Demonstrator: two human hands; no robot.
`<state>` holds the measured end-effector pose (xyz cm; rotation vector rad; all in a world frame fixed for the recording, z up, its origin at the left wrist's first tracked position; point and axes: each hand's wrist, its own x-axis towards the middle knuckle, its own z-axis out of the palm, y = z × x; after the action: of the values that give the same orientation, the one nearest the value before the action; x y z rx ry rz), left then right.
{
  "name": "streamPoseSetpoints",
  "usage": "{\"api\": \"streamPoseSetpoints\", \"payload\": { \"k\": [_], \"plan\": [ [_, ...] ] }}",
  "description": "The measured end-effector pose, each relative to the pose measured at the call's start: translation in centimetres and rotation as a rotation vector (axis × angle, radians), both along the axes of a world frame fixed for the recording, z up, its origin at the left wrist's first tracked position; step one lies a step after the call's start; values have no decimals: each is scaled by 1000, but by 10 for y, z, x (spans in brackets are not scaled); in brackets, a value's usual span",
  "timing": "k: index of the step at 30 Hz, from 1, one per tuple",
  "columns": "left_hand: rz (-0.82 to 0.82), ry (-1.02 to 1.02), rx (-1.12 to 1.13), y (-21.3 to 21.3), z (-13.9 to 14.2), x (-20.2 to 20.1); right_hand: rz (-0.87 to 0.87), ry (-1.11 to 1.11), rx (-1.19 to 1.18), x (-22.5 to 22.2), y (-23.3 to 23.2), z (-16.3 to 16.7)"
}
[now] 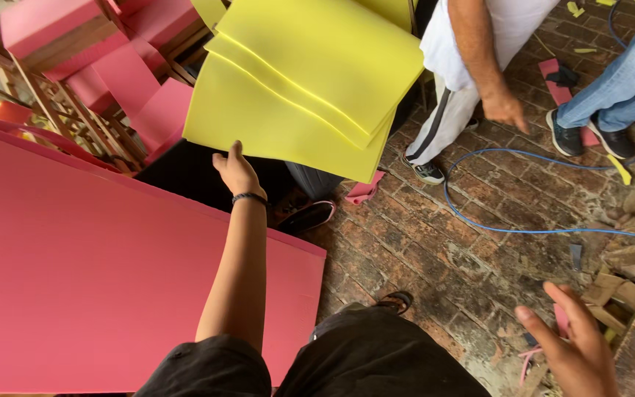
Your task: The person carries a large pink foam sheet from a stack, lays it flat on a work table, and uses a spray gun with an air hose to apply adhesive across the foam surface in sweeping passes. They then wipe the spray gun nozzle with a foam scrap and set the gun down.
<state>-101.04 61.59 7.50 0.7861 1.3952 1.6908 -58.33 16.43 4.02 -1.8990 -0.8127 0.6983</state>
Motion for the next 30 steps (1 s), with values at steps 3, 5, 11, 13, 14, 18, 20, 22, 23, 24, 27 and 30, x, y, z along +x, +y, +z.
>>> {"api": "streamPoseSetpoints", "payload": {
  "k": [3, 5, 11, 13, 14, 18, 20, 22, 23, 24, 27, 30],
  "plan": [
    [-320, -55, -84, -17, -43, 19, -13, 96, 0, -21, 22, 40],
    [-631, -202, -238, -46, -68, 54, -34, 93, -19, -29, 25, 67],
    [-1141, -28, -519, -130, -73, 170, -28, 121, 34, -44, 21, 105],
    [-1245, -21, -524, -153, -66, 202, 18, 62, 3, -49, 16, 109],
    [-1296, 15, -532, -163, -63, 214, 12, 63, -31, -52, 11, 109],
    [-1428, 76, -557, -191, -60, 238, -28, 69, -89, -63, -12, 106],
    [-1441, 76, -572, -199, -62, 242, -59, 79, -71, -67, -22, 101],
    [-1446, 84, -588, -206, -64, 245, -101, 92, -50, -70, -33, 97],
    [-1457, 81, -592, -210, -64, 247, -115, 93, -63, -70, -38, 95],
    [-1466, 80, -596, -213, -65, 249, -127, 96, -74, -69, -42, 93],
    [-1518, 106, -587, -224, -66, 258, -146, 76, -90, -68, -50, 88],
    [-1592, 128, -564, -235, -66, 267, -156, 52, -116, -73, -54, 86]
  ]
}}
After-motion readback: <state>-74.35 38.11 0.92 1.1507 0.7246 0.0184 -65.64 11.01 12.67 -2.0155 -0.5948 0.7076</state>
